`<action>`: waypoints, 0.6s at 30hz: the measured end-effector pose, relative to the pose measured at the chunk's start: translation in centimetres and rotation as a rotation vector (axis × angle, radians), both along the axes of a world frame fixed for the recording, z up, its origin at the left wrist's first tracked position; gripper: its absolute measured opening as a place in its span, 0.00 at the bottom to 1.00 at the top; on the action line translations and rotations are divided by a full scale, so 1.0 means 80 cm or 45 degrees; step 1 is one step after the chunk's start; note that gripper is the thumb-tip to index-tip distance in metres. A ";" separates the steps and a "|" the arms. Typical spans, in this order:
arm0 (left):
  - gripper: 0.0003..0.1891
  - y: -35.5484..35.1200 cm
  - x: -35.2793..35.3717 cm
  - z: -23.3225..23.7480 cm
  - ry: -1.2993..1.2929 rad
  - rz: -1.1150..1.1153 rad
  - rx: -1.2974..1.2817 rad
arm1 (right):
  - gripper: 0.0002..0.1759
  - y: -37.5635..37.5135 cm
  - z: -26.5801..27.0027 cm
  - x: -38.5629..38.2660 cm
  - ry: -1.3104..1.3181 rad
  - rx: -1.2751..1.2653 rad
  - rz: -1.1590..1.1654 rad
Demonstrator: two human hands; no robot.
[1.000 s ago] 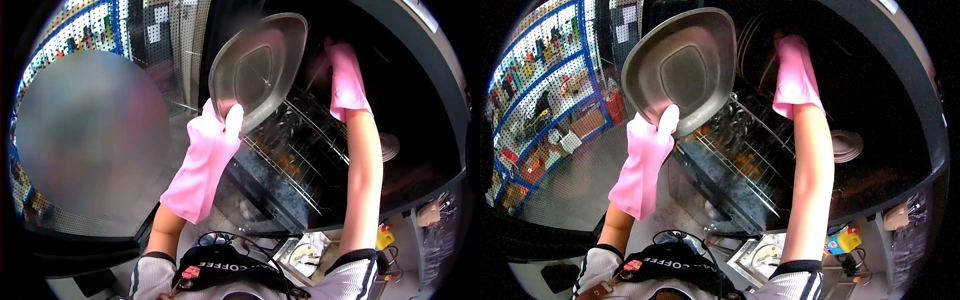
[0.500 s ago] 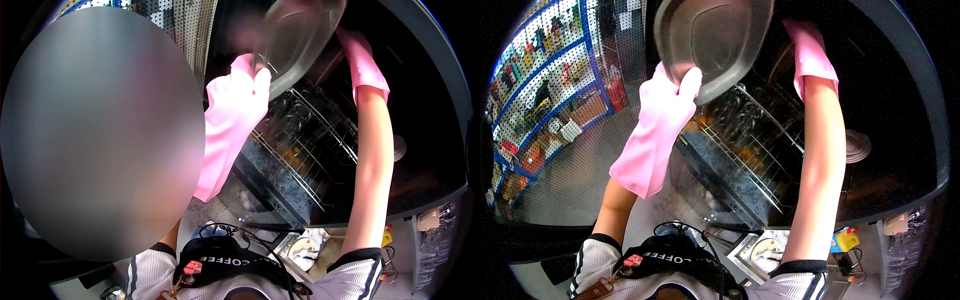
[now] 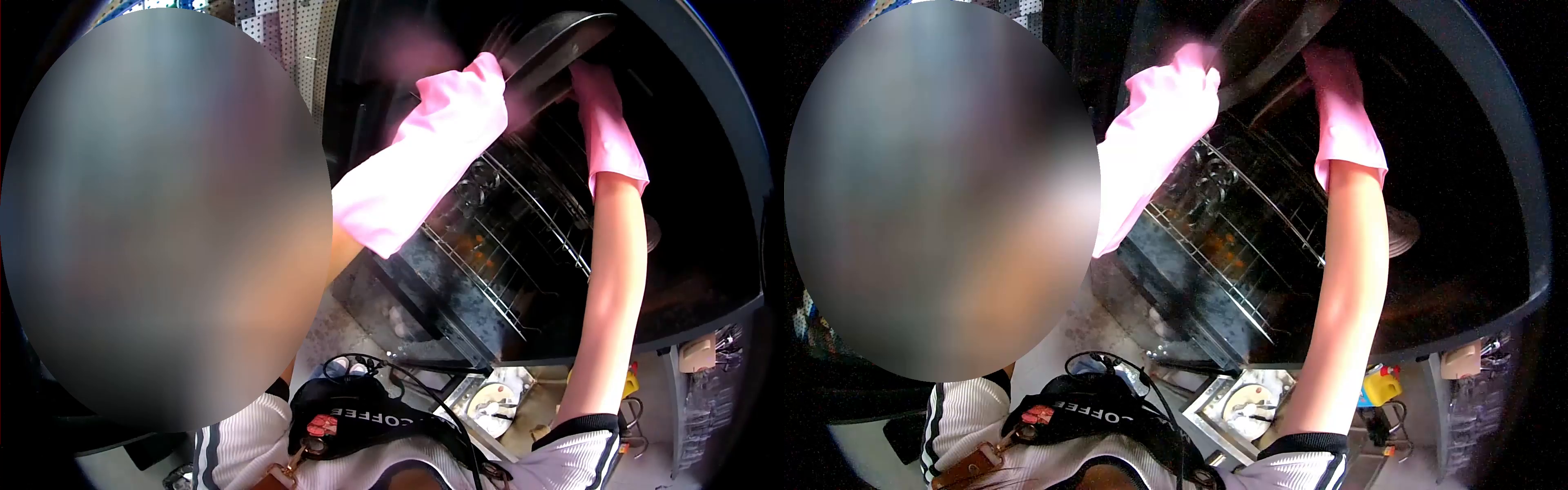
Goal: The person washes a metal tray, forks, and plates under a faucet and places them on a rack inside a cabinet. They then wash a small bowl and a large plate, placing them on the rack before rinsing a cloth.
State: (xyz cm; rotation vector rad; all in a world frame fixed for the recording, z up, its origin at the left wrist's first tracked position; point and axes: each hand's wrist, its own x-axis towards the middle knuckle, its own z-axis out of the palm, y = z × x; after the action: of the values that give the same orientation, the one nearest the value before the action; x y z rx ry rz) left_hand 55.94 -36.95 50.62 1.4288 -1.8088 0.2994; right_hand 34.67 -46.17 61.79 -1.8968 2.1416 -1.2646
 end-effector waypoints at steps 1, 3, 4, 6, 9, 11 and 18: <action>0.19 -0.009 -0.009 -0.001 -0.001 0.015 0.013 | 0.29 0.002 -0.002 -0.002 -0.009 0.007 0.005; 0.19 -0.029 -0.024 -0.004 -0.006 0.044 0.031 | 0.29 0.006 -0.004 -0.007 -0.027 0.011 0.012; 0.20 -0.032 -0.026 0.000 0.047 0.014 0.056 | 0.29 0.007 -0.005 -0.009 -0.038 0.012 0.019; 0.20 -0.038 -0.025 0.002 0.147 -0.048 0.109 | 0.29 0.011 -0.007 -0.013 -0.061 0.018 0.026; 0.21 -0.060 -0.034 -0.025 -0.114 0.093 -0.178 | 0.29 0.014 -0.009 -0.015 -0.082 0.022 0.032; 0.20 -0.052 -0.036 -0.009 0.283 -0.054 0.007 | 0.29 0.014 -0.008 -0.017 -0.096 0.022 0.035; 0.20 -0.099 -0.074 0.007 0.146 -0.087 0.125 | 0.27 0.018 -0.011 -0.017 -0.149 -0.002 0.033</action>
State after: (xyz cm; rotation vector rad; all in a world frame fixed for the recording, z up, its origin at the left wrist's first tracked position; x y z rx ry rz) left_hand 50.04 -44.85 51.21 1.4184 -1.7951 0.0931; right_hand 33.29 -44.70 60.93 -1.7972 2.0528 -1.3370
